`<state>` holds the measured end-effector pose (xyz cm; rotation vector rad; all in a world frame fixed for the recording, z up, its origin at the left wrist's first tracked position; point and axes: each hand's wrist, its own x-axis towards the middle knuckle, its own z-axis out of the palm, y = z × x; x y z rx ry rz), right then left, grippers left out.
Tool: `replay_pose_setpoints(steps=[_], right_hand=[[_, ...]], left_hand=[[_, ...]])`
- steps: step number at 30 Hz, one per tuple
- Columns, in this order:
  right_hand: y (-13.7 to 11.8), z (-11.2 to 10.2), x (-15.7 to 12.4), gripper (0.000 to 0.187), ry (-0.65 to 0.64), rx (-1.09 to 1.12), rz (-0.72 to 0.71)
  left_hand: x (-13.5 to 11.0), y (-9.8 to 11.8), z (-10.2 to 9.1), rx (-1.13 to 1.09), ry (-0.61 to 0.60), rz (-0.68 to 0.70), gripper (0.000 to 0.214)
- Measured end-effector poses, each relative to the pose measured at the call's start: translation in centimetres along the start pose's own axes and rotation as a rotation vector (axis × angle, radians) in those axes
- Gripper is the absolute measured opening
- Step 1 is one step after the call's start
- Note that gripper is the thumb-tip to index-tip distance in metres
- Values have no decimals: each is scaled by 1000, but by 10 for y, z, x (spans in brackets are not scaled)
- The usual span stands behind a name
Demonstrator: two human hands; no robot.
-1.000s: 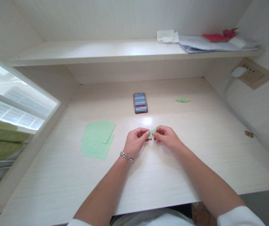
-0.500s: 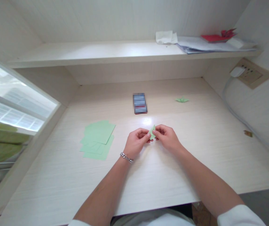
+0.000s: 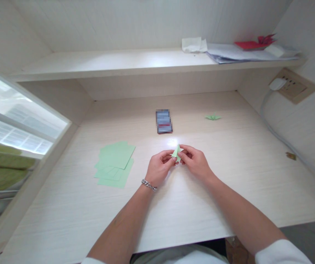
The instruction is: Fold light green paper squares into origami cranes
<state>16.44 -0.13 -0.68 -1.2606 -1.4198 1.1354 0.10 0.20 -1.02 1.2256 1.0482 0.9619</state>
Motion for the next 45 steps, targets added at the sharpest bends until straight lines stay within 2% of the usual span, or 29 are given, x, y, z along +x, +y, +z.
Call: replay_pose_setpoints(steps=[4, 9, 15, 33, 39, 45], right_hand=[[-4, -2, -2, 43, -38, -166, -85], [-3, -5, -2, 51, -118, -199, -127], [2, -5, 0, 50, -111, -241, -151], [-3, -4, -1, 45, -84, -281, -162], [-2, -2, -1, 42, -74, -178, -103], [-2, 1, 2, 36, -42, 184, 114]], left_hand=[[0, 0, 1, -1, 7, -2, 42], [-1, 2, 0, 51, -25, 55, 40], [-1, 2, -1, 118, -18, 89, 36], [0, 5, 3, 109, 35, 79, 35], [0, 2, 2, 78, 35, 70, 35], [2, 2, 1, -44, 35, -3, 31]])
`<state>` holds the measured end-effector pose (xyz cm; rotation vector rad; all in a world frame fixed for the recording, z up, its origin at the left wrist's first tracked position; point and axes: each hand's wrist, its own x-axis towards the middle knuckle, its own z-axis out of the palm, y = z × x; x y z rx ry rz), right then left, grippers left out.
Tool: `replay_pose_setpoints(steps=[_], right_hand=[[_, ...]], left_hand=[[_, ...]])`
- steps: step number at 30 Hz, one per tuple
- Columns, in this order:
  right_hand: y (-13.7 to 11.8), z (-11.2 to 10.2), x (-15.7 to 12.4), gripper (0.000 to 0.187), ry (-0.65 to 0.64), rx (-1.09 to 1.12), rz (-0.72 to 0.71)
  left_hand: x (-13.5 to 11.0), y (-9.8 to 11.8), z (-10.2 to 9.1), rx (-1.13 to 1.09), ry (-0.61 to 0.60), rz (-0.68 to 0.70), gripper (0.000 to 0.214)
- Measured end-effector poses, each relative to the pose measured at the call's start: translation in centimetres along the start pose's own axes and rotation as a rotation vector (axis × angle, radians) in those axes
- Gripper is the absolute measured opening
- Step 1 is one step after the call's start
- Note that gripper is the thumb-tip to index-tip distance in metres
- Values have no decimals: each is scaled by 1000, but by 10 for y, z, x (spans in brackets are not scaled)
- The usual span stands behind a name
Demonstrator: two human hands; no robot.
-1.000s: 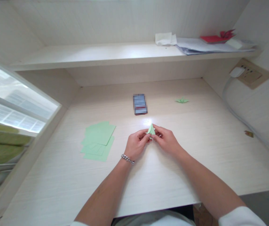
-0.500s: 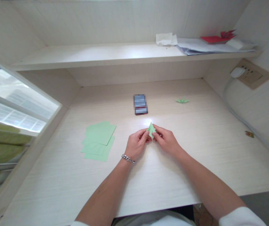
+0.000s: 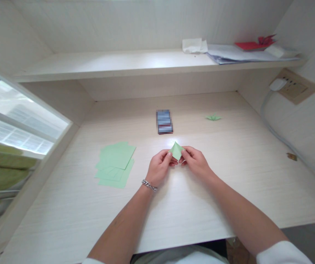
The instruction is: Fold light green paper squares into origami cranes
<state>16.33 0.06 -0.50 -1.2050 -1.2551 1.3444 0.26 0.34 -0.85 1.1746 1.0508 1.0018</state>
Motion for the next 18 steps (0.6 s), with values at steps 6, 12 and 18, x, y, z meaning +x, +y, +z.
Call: replay_pose_setpoints(steps=[6, 12, 18], right_hand=[[-2, 2, 2, 31, -1, 272, 209], [2, 2, 1, 32, -55, 142, 174], [-5, -1, -1, 33, -123, 364, 274]], left_hand=[[1, 0, 1, -229, -36, -149, 25], [3, 0, 0, -177, 52, -96, 24], [0, 4, -1, -374, -34, -174, 21]])
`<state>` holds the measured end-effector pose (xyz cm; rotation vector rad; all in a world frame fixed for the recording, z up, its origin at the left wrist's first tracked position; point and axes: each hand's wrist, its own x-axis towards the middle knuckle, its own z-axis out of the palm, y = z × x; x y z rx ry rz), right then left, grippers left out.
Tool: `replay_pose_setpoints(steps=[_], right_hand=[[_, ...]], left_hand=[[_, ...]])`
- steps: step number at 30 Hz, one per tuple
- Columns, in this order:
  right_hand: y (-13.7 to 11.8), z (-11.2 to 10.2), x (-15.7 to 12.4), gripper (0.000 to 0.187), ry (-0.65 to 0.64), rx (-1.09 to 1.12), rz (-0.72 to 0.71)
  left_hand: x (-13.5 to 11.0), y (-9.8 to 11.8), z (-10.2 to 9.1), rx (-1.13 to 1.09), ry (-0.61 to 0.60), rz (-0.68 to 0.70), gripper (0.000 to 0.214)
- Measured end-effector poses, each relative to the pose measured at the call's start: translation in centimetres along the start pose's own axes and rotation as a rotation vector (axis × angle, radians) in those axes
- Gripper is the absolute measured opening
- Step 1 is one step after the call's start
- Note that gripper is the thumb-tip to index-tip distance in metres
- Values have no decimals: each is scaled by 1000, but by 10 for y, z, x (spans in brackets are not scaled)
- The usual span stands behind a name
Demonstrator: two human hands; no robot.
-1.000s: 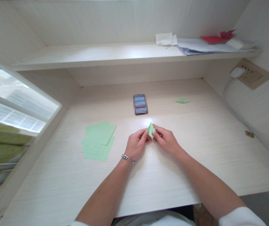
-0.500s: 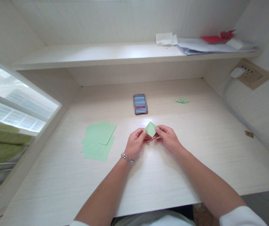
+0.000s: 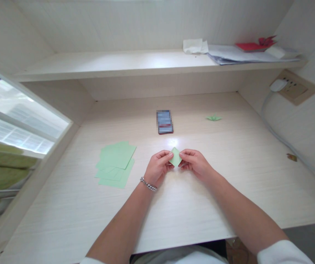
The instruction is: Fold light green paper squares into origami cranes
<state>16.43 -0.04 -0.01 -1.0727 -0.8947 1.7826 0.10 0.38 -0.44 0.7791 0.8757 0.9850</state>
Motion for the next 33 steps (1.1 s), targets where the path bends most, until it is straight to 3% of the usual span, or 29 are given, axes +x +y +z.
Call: replay_pose_setpoints(steps=[3, 8, 14, 17, 24, 30, 33], right_hand=[[-2, 0, -1, 34, 23, -4, -46], [-3, -2, -1, 31, -58, 35, -29], [2, -6, 4, 37, 43, -117, -228], [2, -7, 5, 35, 51, -163, -246], [0, -6, 2, 26, -25, -183, -181], [-1, -4, 4, 32, 73, -158, -193], [1, -4, 4, 32, 84, -171, -208]], left_hand=[[-1, 1, 0, 24, 7, -20, 23], [-3, 3, -1, 40, -49, -36, 26], [-4, 4, -3, 149, -35, 21, 35], [-4, 4, -2, 169, -57, 43, 40], [-1, 4, -3, 85, 120, 125, 39], [2, 1, -2, 212, 200, 201, 48], [2, -1, -1, 227, 232, 254, 42]])
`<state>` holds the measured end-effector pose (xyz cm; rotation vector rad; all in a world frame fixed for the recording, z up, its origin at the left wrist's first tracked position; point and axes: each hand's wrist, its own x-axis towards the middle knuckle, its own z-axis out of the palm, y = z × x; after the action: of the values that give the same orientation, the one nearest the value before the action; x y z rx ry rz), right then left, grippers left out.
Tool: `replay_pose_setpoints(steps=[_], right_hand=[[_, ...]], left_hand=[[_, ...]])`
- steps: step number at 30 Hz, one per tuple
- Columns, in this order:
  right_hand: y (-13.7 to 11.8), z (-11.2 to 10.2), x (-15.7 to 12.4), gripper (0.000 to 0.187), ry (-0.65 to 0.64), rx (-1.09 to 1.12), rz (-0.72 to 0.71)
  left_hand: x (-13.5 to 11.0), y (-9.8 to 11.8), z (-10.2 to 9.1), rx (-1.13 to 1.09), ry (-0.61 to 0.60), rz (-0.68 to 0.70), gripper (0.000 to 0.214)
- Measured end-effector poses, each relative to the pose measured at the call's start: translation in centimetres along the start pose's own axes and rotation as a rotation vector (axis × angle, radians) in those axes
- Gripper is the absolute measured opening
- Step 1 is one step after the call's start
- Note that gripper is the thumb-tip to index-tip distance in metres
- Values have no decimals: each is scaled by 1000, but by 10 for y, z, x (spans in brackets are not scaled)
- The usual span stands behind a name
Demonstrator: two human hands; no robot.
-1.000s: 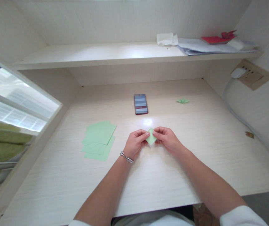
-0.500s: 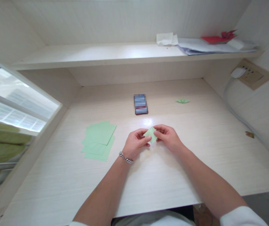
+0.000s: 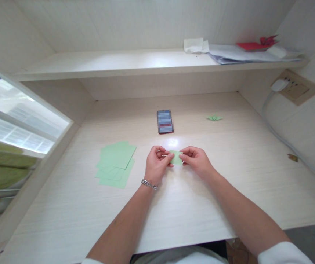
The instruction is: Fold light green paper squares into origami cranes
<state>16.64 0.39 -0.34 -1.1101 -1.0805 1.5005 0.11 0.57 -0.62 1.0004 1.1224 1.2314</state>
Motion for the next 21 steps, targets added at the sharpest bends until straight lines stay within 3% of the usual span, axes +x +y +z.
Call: replay_pose_setpoints(steps=[7, 21], right_hand=[[-4, 3, -3, 33, -30, 21, 15], [-5, 1, -5, 31, -107, 83, 69]], left_hand=[[-2, 2, 1, 148, -106, 120, 24], [-5, 4, 1, 118, -181, 125, 20]])
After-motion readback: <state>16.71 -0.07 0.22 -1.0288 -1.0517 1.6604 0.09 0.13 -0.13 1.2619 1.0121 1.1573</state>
